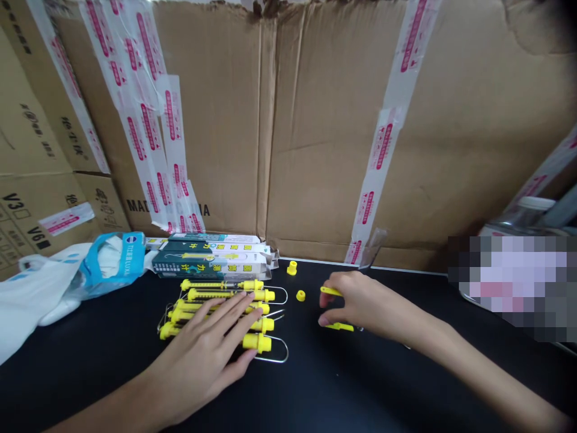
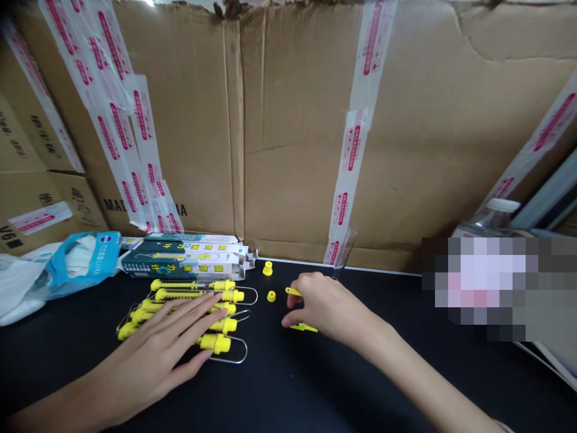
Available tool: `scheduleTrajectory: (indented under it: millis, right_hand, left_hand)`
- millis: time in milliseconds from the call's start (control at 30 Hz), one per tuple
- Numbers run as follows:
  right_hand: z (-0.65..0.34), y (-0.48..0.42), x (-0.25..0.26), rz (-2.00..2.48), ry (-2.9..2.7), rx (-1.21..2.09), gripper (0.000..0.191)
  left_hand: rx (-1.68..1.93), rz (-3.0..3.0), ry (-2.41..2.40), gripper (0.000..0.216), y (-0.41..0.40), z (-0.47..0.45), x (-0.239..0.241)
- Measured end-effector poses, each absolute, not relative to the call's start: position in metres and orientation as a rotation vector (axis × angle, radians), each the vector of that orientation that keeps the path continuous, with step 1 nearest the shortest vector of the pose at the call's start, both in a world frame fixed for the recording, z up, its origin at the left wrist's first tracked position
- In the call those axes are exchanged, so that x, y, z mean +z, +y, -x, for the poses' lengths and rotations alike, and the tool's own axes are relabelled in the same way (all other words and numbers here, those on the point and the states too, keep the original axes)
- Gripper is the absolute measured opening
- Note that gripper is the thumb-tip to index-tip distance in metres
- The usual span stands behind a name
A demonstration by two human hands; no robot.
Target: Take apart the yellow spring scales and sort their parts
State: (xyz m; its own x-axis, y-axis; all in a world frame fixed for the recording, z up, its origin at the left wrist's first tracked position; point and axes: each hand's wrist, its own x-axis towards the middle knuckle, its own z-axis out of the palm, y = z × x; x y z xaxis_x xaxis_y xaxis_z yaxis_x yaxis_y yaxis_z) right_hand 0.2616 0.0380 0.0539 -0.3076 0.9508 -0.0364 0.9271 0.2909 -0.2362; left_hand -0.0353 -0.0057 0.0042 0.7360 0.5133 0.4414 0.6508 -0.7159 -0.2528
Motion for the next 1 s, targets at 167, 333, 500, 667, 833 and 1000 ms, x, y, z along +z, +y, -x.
scheduleTrajectory:
  millis: [167, 333, 500, 667, 833, 1000]
  right_hand:
    - [-0.266, 0.032, 0.049, 1.809, -2.482, 0.422, 0.010]
    - [-0.256, 0.031, 0.043, 1.747, -2.482, 0.465, 0.007]
    - [-0.248, 0.030, 0.043, 1.681, -2.447, 0.525, 0.013]
    - [-0.263, 0.034, 0.046, 1.670, -2.327, 0.571, 0.033]
    - [-0.281, 0.034, 0.057, 1.627, -2.234, 0.615, 0.031]
    - [-0.278, 0.009, 0.059, 1.473, -2.033, 1.182, 0.055]
  left_hand:
    - [-0.478, 2.552, -0.881, 0.045, -0.006, 0.035, 0.005]
    - [-0.422, 2.529, -0.890, 0.044, -0.006, 0.036, 0.005]
    - [-0.472, 2.596, -0.935, 0.043, -0.006, 0.037, 0.005]
    - [-0.517, 2.639, -0.966, 0.043, -0.007, 0.036, 0.004]
    - [-0.546, 2.611, -0.988, 0.041, -0.006, 0.036, 0.005]
    - [-0.698, 2.575, -0.949, 0.046, -0.011, 0.033, 0.008]
